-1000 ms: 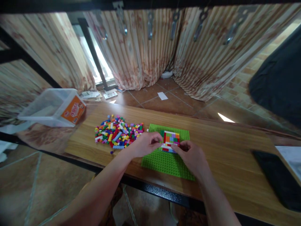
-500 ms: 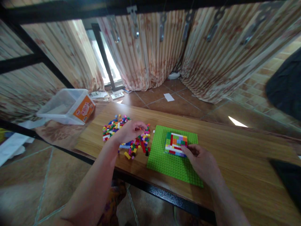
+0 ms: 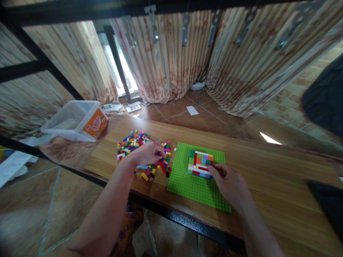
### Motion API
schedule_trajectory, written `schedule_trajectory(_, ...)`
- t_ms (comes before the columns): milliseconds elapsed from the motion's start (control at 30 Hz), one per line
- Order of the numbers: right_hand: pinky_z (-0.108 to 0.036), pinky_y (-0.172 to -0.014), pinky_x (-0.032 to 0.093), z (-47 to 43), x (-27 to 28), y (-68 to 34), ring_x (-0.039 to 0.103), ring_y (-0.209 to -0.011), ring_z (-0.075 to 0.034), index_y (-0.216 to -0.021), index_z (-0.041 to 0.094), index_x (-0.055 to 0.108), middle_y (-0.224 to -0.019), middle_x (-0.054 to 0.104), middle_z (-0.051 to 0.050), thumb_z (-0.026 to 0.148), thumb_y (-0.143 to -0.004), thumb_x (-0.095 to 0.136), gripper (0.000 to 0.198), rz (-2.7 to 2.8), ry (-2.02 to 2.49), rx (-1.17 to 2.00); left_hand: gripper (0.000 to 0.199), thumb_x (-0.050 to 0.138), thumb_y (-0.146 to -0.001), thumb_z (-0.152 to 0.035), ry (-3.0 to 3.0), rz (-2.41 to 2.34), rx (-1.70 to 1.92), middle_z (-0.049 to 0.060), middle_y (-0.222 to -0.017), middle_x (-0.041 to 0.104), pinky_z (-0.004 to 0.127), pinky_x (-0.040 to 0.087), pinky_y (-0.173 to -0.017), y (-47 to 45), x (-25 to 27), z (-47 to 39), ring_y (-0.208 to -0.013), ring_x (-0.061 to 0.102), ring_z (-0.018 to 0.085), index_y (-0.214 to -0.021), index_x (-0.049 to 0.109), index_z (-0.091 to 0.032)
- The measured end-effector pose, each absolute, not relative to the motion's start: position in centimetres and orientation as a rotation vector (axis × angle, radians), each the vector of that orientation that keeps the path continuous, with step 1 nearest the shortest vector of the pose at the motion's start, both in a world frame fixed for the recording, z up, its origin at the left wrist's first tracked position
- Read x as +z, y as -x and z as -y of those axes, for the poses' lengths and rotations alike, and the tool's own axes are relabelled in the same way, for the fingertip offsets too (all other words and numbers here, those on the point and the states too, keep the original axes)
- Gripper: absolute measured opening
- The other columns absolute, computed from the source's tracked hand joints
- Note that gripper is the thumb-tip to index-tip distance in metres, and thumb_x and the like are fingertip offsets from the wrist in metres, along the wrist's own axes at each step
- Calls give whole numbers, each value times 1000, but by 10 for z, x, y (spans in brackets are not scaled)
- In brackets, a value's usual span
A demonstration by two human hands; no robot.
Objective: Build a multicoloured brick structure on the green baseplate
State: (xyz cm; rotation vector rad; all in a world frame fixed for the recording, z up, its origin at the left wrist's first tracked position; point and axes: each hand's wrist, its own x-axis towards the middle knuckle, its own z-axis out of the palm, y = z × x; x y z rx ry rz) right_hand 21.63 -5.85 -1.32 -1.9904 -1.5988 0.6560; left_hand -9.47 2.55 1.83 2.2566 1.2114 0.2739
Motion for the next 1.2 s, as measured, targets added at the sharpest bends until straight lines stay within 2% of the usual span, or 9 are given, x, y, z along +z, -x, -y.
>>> schedule_trajectory(167, -38, -69, 50, 59, -13, -216, 71, -76, -28, -87, 22, 73, -82, 77, -8, 63, -78, 57, 45, 1611, 1969, 678, 35, 52, -70, -4, -2268, -1421, 337, 2, -90, 75, 26, 51, -85, 101, 22, -27, -87, 67, 18, -82, 79, -22)
schedule_trajectory(367, -35, -63, 49, 59, -12, -214, 70, -70, -26, -86, 22, 73, -77, 76, -6, 62, -79, 57, 43, 1614, 1983, 658, 22, 55, -83, -17, -2368, -1555, 353, 6, -93, 71, 30, 51, -85, 84, 20, -26, -87, 66, 20, -87, 77, -20)
schedule_trajectory(533, -35, -64, 50, 60, -13, -215, 72, -75, -27, -87, 22, 73, -80, 77, -6, 59, -80, 57, 41, 1617, 1953, 673, 18, 58, -84, -22, -2369, -1587, 254, 7, -94, 70, 30, 51, -84, 72, 17, -24, -90, 65, 20, -88, 76, -20)
schedule_trajectory(700, -34, -64, 50, 61, -11, -213, 72, -74, -26, -86, 23, 73, -79, 77, -6, 58, -81, 58, 39, 1613, 1932, 672, 22, 56, -83, -16, -2357, -1558, 245, 7, -101, 69, 29, 51, -84, 70, 16, -23, -89, 65, 19, -92, 76, -20)
schedule_trajectory(1033, -32, -67, 50, 61, -6, -211, 70, -76, -24, -90, 21, 73, -83, 77, -6, 56, -84, 56, 39, 1626, 1928, 730, 16, 57, -79, -11, -2376, -1461, 292, 8, -97, 67, 31, 50, -82, 71, 18, -24, -89, 65, 21, -86, 70, -17)
schedule_trajectory(1200, -31, -67, 48, 62, -6, -214, 69, -74, -22, -90, 21, 73, -83, 76, -6, 54, -86, 56, 38, 1620, 1899, 718, 8, 60, -81, -17, -2332, -1358, 343, 5, -89, 68, 29, 48, -76, 76, 22, -24, -81, 63, 19, -84, 67, -18)
